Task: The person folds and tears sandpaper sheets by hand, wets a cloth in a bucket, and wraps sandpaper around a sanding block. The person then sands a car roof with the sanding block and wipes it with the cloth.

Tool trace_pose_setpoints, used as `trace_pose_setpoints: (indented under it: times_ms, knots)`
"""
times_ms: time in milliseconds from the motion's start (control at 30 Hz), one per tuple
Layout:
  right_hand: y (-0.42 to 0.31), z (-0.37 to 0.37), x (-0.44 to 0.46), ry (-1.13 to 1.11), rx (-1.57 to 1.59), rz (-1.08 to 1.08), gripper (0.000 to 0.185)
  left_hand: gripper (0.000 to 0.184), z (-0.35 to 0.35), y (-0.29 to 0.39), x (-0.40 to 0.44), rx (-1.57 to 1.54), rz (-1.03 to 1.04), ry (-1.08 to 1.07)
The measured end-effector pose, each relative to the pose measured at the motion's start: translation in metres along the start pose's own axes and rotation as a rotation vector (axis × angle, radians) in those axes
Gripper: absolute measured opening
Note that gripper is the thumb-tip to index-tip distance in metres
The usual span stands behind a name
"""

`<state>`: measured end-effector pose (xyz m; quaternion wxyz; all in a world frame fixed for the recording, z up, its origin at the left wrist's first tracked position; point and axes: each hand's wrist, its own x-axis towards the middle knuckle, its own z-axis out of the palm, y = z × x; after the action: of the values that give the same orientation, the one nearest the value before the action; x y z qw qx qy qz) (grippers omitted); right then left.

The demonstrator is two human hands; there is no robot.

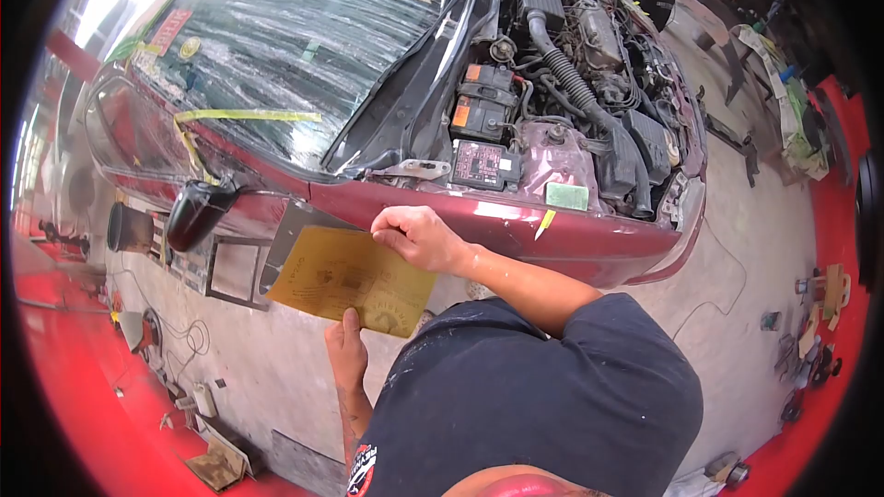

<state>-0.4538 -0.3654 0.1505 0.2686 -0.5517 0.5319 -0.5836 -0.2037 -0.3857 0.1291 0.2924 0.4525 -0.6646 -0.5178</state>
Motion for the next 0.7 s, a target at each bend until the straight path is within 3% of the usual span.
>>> trace_pose_setpoints:
  times_ms: [100,200,400,433,500,600,700]
  knots:
    - [0.001,0.002,-0.003,0.032,0.011,0.007,0.014,0.048,-0.009,0.007,0.0,0.202,0.037,0.007]
    - [0.002,0.004,-0.004,0.04,0.037,0.021,0.013,0.048,-0.019,0.004,0.002,0.167,0.058,-0.101]
    - [-0.001,0.002,-0.005,0.01,0.107,0.06,0.013,0.043,-0.017,0.023,0.01,0.194,0.254,-0.019]
    - [-0.001,0.002,-0.004,0.01,0.106,0.053,0.013,0.043,-0.023,0.023,0.011,0.194,0.261,-0.016]
    - [-0.001,0.002,-0.004,0.057,0.1,0.035,0.014,0.04,-0.033,0.024,0.014,0.379,0.07,-0.229]
    - [0.003,-0.002,-0.006,0.019,0.092,0.057,0.014,0.04,-0.021,0.029,0.011,0.453,0.201,-0.227]
    - [0.003,-0.002,-0.01,0.042,0.128,0.065,0.014,0.043,-0.02,0.033,0.008,0.445,0.207,-0.241]
